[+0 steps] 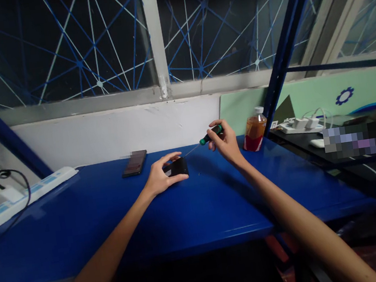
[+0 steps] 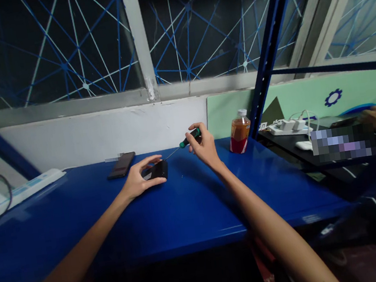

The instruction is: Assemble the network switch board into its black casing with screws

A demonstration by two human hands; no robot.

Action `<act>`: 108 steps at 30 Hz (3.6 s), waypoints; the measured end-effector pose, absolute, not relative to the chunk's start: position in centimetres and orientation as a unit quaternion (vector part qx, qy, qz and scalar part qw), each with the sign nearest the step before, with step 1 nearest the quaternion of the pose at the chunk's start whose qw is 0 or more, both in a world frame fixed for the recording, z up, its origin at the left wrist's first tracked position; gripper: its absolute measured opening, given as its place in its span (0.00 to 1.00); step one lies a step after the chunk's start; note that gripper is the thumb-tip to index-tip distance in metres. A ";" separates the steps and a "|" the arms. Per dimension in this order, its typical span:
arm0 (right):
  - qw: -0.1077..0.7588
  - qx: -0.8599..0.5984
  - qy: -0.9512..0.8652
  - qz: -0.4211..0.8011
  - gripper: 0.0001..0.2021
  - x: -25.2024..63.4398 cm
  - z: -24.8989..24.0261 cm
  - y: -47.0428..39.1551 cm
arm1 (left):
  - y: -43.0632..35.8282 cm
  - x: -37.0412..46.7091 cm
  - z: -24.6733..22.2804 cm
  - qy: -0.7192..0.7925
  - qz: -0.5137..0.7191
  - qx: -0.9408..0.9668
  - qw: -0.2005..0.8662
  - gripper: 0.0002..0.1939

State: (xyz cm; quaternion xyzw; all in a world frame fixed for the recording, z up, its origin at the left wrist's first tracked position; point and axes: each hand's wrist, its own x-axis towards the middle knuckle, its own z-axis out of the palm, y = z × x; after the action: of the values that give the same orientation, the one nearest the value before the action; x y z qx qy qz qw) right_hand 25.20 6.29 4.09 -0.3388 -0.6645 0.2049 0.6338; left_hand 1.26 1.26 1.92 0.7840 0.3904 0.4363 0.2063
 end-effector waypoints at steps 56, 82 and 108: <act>0.673 -0.378 -0.633 0.054 0.10 24.6 4.3 5.0 | 1.1 1.3 2.0 0.378 0.434 0.795 0.191 0.31; 0.662 -0.328 -0.639 0.213 0.14 24.8 4.7 5.4 | 0.8 1.4 2.3 0.374 0.443 0.792 0.190 0.29; 0.648 -0.322 -0.653 0.221 0.19 25.3 4.8 5.7 | 0.7 1.5 2.3 0.367 0.437 0.801 0.182 0.30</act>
State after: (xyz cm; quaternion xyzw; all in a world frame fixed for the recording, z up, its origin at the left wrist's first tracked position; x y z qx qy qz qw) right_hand 25.35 5.72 4.82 -0.3225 -0.6533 0.2206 0.6484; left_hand 1.55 0.73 2.27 0.8010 0.3669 0.4368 0.1817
